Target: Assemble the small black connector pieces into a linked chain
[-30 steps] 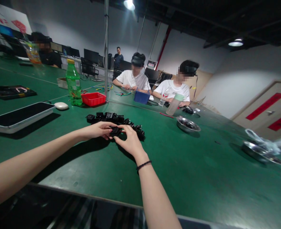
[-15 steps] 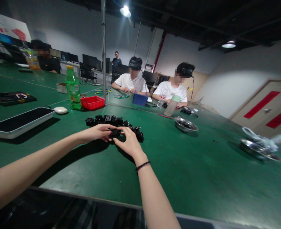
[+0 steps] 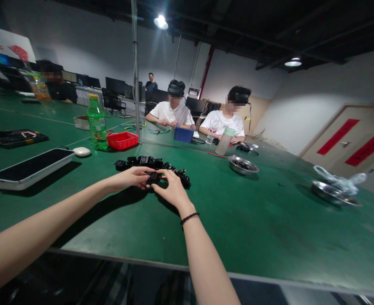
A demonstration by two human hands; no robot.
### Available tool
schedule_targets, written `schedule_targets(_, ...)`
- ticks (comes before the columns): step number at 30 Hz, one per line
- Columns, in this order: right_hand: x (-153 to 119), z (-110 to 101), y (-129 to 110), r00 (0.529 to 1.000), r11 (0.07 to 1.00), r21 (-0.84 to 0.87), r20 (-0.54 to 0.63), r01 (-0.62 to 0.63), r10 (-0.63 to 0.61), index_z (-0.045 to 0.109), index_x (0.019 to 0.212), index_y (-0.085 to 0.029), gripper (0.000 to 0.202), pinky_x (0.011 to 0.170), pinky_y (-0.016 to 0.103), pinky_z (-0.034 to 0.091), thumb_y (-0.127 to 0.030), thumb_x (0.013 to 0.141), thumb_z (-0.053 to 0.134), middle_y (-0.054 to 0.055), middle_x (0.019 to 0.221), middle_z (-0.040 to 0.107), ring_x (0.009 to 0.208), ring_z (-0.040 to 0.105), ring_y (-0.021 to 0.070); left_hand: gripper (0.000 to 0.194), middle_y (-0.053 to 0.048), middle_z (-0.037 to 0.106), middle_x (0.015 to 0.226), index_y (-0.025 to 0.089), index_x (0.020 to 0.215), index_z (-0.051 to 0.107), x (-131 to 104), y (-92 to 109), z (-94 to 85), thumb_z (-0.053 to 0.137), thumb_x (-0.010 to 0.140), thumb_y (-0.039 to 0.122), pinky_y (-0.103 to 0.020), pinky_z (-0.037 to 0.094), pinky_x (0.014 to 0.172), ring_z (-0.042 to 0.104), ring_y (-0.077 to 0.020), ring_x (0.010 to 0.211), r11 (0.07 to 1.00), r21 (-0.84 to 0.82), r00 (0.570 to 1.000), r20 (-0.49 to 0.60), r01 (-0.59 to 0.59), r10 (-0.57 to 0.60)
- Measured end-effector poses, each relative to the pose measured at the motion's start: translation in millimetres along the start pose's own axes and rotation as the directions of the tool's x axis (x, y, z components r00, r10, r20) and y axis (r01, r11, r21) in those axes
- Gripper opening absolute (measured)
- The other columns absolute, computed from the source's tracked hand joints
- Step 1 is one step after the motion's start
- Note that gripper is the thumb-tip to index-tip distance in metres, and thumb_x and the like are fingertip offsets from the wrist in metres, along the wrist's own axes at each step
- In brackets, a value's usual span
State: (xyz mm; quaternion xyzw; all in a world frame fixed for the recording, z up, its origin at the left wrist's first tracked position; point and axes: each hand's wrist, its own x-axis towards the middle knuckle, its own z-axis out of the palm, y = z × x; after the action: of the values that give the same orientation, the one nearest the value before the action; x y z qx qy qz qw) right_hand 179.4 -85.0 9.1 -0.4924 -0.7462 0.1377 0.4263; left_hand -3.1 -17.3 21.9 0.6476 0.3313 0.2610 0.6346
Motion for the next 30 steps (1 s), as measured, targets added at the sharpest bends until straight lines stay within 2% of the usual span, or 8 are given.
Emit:
schedule_targets(10, 1.5, -0.1, 1.3, 0.999, 0.999, 0.002, 0.015, -0.039, 0.039, 0.06, 0.108, -0.02, 0.035, 0.091, 0.037, 0.054, -0.024, 0.073, 0.067, 0.008, 0.113, 0.063, 0.101, 0.065, 0.0193, 0.052, -0.004, 0.068, 0.078, 0.013, 0.119, 0.059, -0.4, -0.5, 1.0, 0.074, 0.073, 0.031, -0.027, 0.051, 0.066, 0.064, -0.0138, 0.07, 1.0, 0.016, 1.0, -0.014, -0.012, 0.013)
schedule_targets(14, 1.5, 1.0, 4.3, 1.0, 1.0, -0.002, 0.014, -0.014, 0.014, 0.06, 0.108, -0.02, 0.035, 0.092, 0.037, 0.053, -0.026, 0.074, 0.067, 0.007, 0.112, 0.064, 0.102, 0.064, 0.0191, 0.049, -0.004, 0.067, 0.078, 0.011, 0.12, 0.058, 0.0, 0.5, 1.4, 0.072, 0.075, 0.027, -0.027, 0.051, 0.066, 0.065, -0.0134, 0.07, 0.999, 0.039, 1.0, -0.024, 0.005, -0.004)
schedule_targets(23, 1.8, 1.6, 0.7, 0.999, 1.0, -0.009, 0.024, -0.028, 0.028, 0.06, 0.107, -0.02, 0.035, 0.089, 0.037, 0.054, -0.027, 0.074, 0.067, 0.007, 0.111, 0.064, 0.097, 0.066, 0.0193, 0.045, -0.003, 0.068, 0.08, 0.013, 0.111, 0.062, -0.5, -0.6, 0.5, 0.075, 0.071, 0.029, -0.026, 0.051, 0.064, 0.063, -0.0116, 0.065, 0.999, 0.044, 1.0, -0.005, -0.031, 0.031)
schedule_targets(30, 1.9, 1.9, 2.7, 1.0, 1.0, -0.006, 0.029, -0.005, 0.005, 0.06, 0.107, -0.02, 0.034, 0.089, 0.035, 0.054, -0.028, 0.075, 0.067, 0.007, 0.112, 0.064, 0.096, 0.066, 0.018, 0.048, -0.005, 0.069, 0.079, 0.012, 0.116, 0.06, -1.0, 1.2, 3.4, 0.073, 0.074, 0.029, -0.027, 0.052, 0.065, 0.065, -0.0147, 0.07, 0.996, 0.089, 0.999, -0.034, -0.031, 0.034)
